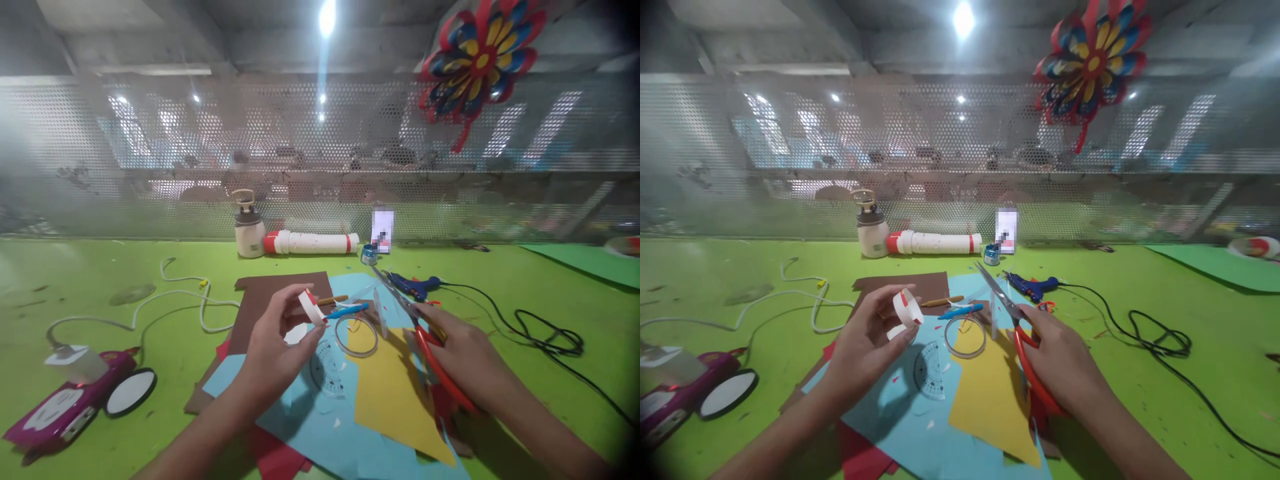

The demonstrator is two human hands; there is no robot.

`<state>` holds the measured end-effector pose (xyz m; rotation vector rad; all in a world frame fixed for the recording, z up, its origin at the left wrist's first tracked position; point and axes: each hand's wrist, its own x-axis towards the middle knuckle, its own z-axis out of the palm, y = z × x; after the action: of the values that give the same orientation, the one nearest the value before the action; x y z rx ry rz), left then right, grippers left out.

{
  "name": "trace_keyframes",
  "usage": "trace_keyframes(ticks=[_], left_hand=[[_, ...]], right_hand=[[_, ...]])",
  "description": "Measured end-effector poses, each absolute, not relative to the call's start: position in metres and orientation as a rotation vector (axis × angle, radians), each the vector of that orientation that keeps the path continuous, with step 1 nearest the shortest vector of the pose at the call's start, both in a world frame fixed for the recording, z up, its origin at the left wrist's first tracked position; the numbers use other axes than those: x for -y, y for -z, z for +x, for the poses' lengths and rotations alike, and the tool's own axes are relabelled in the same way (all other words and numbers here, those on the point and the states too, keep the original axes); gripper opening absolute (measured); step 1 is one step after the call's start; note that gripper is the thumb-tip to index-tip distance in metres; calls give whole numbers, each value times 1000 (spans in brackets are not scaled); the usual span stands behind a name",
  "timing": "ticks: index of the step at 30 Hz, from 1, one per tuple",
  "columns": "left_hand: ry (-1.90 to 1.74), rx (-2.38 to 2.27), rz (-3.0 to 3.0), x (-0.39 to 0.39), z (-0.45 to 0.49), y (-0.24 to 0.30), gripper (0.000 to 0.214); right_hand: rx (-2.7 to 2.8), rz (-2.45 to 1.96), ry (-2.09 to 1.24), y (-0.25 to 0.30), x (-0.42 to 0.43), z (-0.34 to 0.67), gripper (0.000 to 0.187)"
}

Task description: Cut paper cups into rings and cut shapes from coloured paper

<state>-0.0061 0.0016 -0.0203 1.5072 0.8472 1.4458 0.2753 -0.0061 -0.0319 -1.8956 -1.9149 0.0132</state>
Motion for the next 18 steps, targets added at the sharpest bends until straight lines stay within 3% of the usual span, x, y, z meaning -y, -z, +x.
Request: trace_keyframes(ticks=[9,13,18], left_hand=[[-1268,-519,1077,10,-9,-1,40],[-1220,-433,1073,14,-10,-4,36],[-1260,-465,1121,16,-10,-3,49]], right_hand=[[1718,-1954,-175,27,-3,290,33],[1684,-1787,-401,18,14,287,30],[1700,-1456,-708,-3,42,258,38]])
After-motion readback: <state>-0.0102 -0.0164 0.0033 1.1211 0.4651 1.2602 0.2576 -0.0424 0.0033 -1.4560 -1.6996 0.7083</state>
